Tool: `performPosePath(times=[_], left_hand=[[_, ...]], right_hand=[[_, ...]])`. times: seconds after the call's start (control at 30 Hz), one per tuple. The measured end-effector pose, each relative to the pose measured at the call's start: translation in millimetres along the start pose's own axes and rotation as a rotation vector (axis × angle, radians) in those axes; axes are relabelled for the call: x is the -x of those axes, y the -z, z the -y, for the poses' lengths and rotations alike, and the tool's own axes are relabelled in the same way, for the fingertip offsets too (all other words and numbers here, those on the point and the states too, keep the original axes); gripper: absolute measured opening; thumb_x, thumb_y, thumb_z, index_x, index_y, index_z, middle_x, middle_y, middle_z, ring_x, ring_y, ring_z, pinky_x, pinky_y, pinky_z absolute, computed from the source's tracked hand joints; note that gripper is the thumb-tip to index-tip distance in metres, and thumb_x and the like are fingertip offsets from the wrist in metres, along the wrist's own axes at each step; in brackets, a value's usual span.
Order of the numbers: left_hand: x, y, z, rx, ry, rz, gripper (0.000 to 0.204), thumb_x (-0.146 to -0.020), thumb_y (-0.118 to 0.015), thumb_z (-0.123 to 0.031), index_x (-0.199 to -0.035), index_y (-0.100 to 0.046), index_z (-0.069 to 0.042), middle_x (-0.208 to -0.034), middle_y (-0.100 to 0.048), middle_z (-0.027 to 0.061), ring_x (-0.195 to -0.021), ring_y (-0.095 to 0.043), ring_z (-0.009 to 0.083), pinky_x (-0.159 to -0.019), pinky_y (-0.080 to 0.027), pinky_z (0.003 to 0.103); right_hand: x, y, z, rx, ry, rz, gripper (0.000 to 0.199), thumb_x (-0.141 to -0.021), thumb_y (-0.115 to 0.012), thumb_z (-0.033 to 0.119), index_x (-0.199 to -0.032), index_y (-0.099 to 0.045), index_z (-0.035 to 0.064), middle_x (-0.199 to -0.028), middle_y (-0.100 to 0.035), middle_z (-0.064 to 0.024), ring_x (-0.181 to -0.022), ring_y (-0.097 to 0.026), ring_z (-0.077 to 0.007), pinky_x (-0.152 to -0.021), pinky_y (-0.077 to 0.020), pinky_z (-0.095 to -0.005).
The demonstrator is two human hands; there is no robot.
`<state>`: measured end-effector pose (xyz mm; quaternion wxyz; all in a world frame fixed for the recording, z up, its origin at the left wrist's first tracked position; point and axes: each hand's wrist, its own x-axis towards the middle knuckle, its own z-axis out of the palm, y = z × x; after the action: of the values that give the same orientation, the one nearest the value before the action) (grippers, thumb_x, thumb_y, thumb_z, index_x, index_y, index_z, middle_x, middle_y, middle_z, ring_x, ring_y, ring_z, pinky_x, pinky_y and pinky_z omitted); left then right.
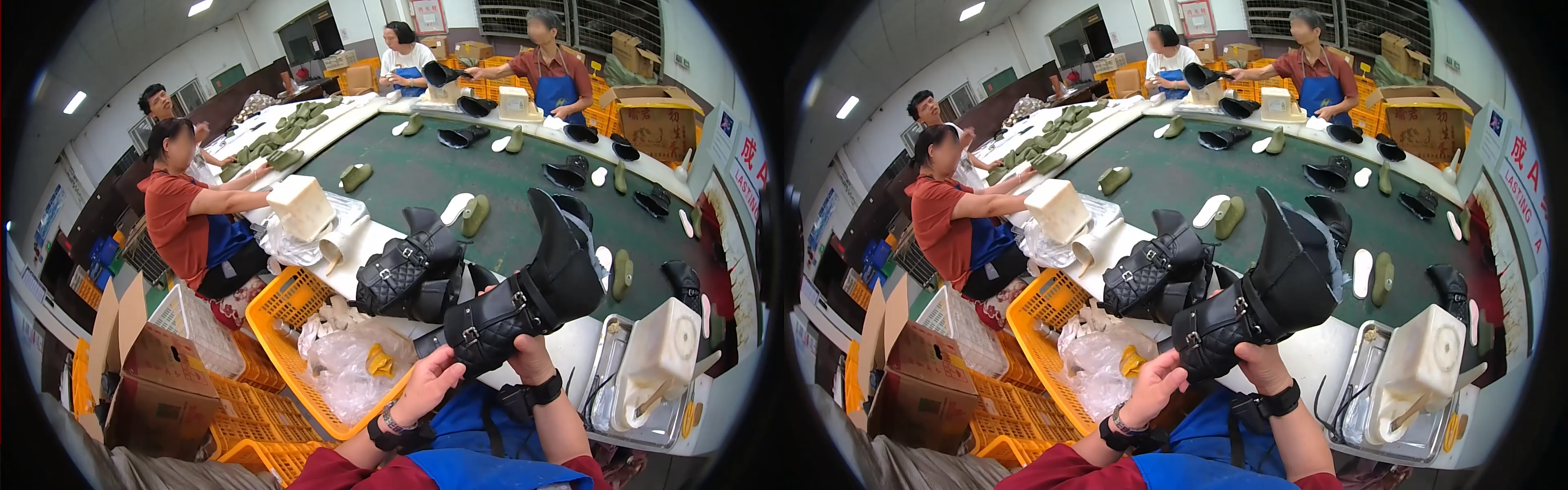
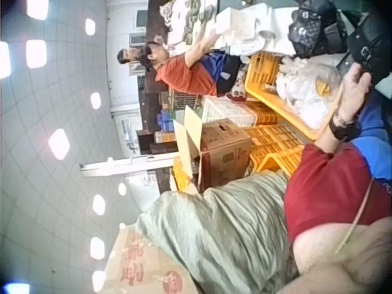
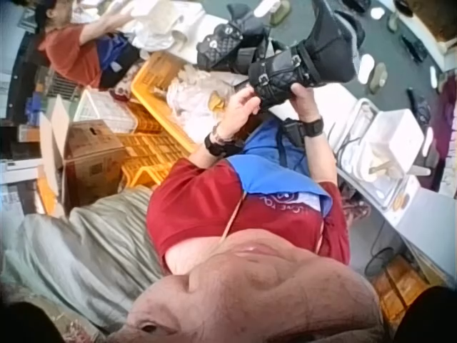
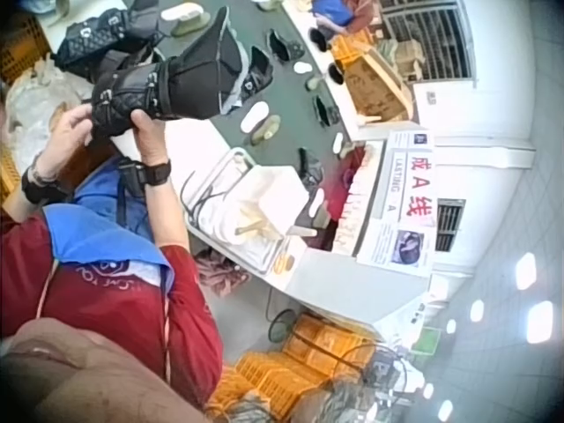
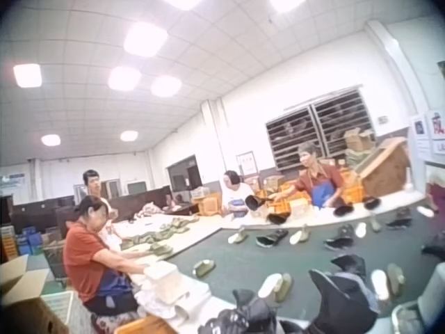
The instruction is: The recorder applies adhesive to the interior edges of black leather boots using a brush and a glue dispenser at a shoe manufacturing station.
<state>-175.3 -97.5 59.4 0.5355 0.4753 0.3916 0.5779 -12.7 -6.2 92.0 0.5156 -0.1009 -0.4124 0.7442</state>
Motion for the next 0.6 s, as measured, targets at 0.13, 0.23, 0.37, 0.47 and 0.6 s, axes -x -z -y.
performPosePath(times=[0.13, 0.23, 0.37, 0.47, 0.6], left_hand=[[1, -5, -12, 0.189, 0.119, 0.023, 0.019, -0.088, -0.056, -0.009, -0.105, -0.056, 0.000, -0.085, -0.056, -0.0006, -0.070, -0.048, 0.0052, -0.064, -0.040, 0.019], [1, 0, -4, 0.171, 0.147, -0.008, 0.017, -0.087, -0.058, -0.009, -0.102, -0.057, -0.001, -0.084, -0.055, -0.0011, -0.070, -0.048, 0.0045, -0.061, -0.039, 0.018], [2, 1, -6, 0.269, 0.256, -0.005, 0.011, -0.090, -0.058, -0.015, -0.091, -0.058, -0.004, -0.069, -0.050, -0.0058, -0.060, -0.044, 0.0014, -0.051, -0.034, 0.015], [4, 6, -9, 0.390, 0.318, 0.096, 0.013, -0.092, -0.056, -0.015, -0.098, -0.056, -0.004, -0.074, -0.053, -0.0034, -0.061, -0.052, 0.0038, -0.049, -0.038, 0.016], [5, 12, -3, 0.532, 0.335, 0.181, 0.022, -0.093, -0.053, -0.015, -0.112, -0.052, -0.004, -0.090, -0.058, 0.0009, -0.069, -0.060, 0.0096, -0.051, -0.044, 0.018]], right_hand=[[6, 12, -10, -0.075, -0.063, -0.003, 0.069, -0.066, -0.080, 0.021, -0.124, -0.047, 0.0032, -0.119, -0.053, -0.0052, -0.110, -0.052, -0.0189, -0.095, -0.0435, -0.0333], [10, 22, -16, -0.092, -0.072, -0.027, 0.059, -0.067, -0.078, 0.012, -0.119, -0.050, 0.0049, -0.115, -0.054, -0.0035, -0.108, -0.052, -0.0181, -0.094, -0.0434, -0.0326], [14, 33, -23, -0.069, -0.084, -0.062, 0.054, -0.069, -0.074, 0.001, -0.118, -0.052, 0.0059, -0.112, -0.055, -0.0021, -0.106, -0.052, -0.0169, -0.093, -0.0433, -0.0331], [15, 34, -25, -0.064, -0.112, -0.097, 0.054, -0.069, -0.073, 0.000, -0.118, -0.052, 0.0061, -0.112, -0.055, -0.0022, -0.106, -0.053, -0.0173, -0.094, -0.0434, -0.0342], [13, 32, -24, -0.088, -0.117, -0.129, 0.053, -0.070, -0.072, -0.001, -0.118, -0.052, 0.0067, -0.113, -0.056, -0.0026, -0.106, -0.053, -0.0181, -0.094, -0.0434, -0.0354]])
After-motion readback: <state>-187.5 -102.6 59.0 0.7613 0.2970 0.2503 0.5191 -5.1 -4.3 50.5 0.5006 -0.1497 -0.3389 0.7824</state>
